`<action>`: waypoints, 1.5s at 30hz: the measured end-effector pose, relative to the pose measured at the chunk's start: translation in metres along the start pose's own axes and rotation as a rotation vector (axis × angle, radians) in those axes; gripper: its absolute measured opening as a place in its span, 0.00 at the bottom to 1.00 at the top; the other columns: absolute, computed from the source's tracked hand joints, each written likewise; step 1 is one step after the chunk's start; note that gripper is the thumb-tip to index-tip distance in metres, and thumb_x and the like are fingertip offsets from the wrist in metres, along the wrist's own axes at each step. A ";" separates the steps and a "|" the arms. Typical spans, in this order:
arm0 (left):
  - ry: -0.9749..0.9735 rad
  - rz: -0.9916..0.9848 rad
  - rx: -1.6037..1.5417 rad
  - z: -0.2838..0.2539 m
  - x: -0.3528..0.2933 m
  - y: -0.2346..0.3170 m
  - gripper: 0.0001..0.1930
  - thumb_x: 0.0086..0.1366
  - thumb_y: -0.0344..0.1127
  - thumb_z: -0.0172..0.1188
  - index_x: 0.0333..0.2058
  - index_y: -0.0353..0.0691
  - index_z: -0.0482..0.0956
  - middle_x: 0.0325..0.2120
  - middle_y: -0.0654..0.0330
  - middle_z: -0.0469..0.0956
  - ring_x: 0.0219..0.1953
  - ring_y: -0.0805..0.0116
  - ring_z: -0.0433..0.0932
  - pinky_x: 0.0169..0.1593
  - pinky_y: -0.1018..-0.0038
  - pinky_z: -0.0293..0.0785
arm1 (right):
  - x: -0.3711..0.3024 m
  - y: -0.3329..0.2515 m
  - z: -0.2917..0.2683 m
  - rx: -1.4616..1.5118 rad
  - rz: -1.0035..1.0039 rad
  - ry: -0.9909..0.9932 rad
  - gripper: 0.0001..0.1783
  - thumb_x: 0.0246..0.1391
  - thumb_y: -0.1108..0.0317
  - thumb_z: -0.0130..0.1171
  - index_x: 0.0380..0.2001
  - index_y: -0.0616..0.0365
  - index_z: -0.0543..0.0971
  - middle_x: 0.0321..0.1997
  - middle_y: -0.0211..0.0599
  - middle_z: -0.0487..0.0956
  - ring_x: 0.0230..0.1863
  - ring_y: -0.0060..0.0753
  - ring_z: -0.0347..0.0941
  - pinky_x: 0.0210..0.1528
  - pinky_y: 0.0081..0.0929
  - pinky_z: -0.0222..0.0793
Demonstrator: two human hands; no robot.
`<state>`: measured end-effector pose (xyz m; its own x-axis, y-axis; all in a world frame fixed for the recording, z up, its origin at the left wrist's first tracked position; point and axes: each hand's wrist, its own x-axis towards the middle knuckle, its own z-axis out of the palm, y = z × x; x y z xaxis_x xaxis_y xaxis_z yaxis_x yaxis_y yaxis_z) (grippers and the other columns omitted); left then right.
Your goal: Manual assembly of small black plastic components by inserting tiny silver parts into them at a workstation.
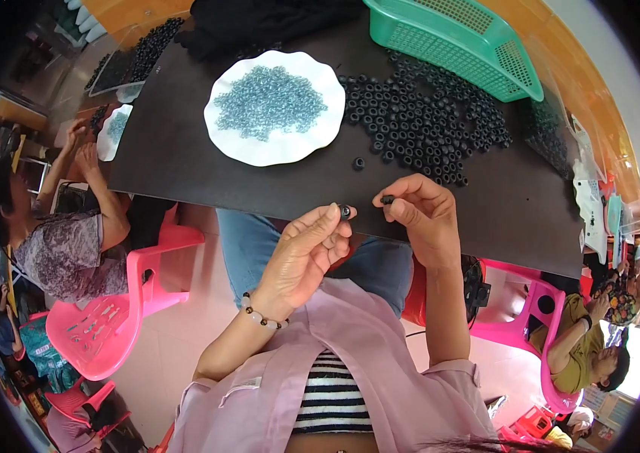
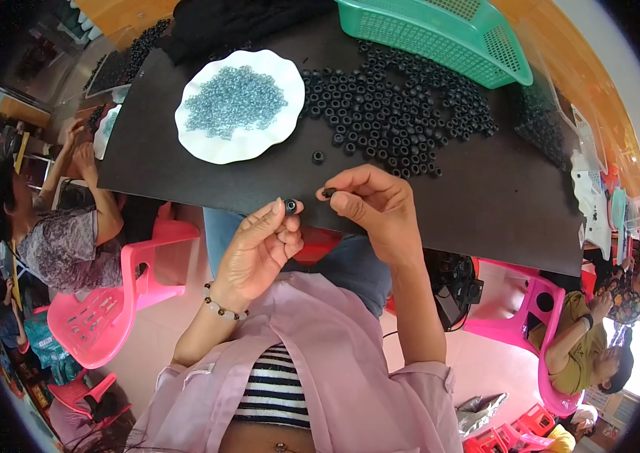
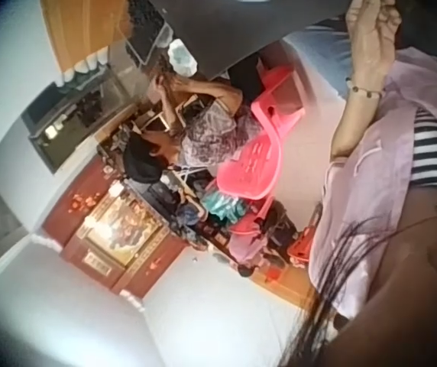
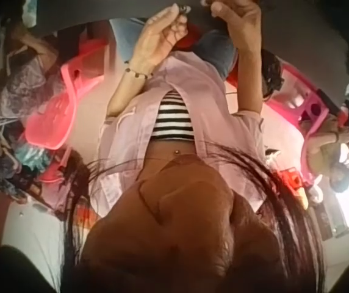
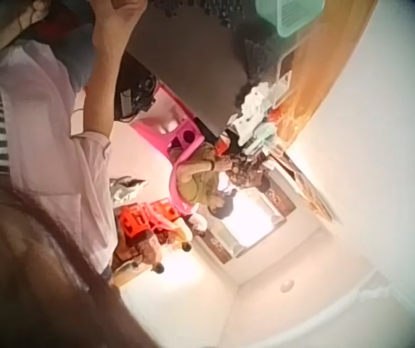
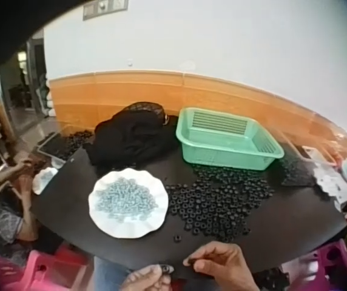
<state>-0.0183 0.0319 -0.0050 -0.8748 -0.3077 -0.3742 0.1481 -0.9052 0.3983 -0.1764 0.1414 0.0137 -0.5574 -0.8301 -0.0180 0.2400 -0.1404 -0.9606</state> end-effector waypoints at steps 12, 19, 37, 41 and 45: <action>0.000 -0.010 0.037 0.002 -0.005 -0.001 0.11 0.66 0.39 0.55 0.39 0.38 0.78 0.27 0.67 0.76 0.27 0.82 0.73 0.35 0.85 0.71 | -0.008 0.008 0.015 0.070 -0.002 0.012 0.11 0.45 0.71 0.67 0.33 0.64 0.79 0.31 0.38 0.79 0.33 0.25 0.75 0.38 0.18 0.69; -0.038 -0.004 0.046 -0.001 -0.006 -0.003 0.11 0.65 0.40 0.55 0.39 0.38 0.77 0.28 0.67 0.76 0.28 0.81 0.72 0.35 0.84 0.70 | -0.011 0.009 0.025 -0.028 -0.158 -0.008 0.09 0.43 0.74 0.68 0.30 0.63 0.80 0.34 0.41 0.79 0.37 0.28 0.73 0.42 0.23 0.69; -0.062 0.035 0.104 -0.008 -0.006 -0.002 0.12 0.65 0.37 0.56 0.41 0.35 0.77 0.27 0.64 0.77 0.28 0.79 0.74 0.36 0.82 0.70 | -0.009 0.010 0.029 -0.145 -0.189 -0.039 0.09 0.40 0.78 0.68 0.29 0.63 0.81 0.33 0.39 0.78 0.36 0.27 0.72 0.40 0.21 0.68; -0.066 0.072 0.182 -0.012 -0.006 -0.001 0.12 0.63 0.37 0.58 0.41 0.36 0.77 0.28 0.64 0.78 0.29 0.79 0.75 0.36 0.83 0.71 | -0.010 0.010 0.027 -0.150 -0.183 -0.047 0.09 0.40 0.78 0.68 0.28 0.62 0.81 0.32 0.39 0.78 0.36 0.27 0.71 0.39 0.21 0.68; -0.046 0.130 0.279 -0.010 -0.006 0.000 0.11 0.62 0.35 0.60 0.41 0.36 0.79 0.29 0.64 0.78 0.30 0.79 0.75 0.37 0.83 0.72 | -0.009 0.003 0.024 -0.261 -0.189 -0.104 0.08 0.39 0.78 0.69 0.27 0.62 0.81 0.32 0.38 0.78 0.35 0.26 0.71 0.38 0.21 0.67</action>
<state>-0.0080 0.0304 -0.0112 -0.8779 -0.3964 -0.2687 0.1334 -0.7414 0.6576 -0.1516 0.1354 0.0180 -0.4857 -0.8549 0.1824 -0.0786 -0.1651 -0.9831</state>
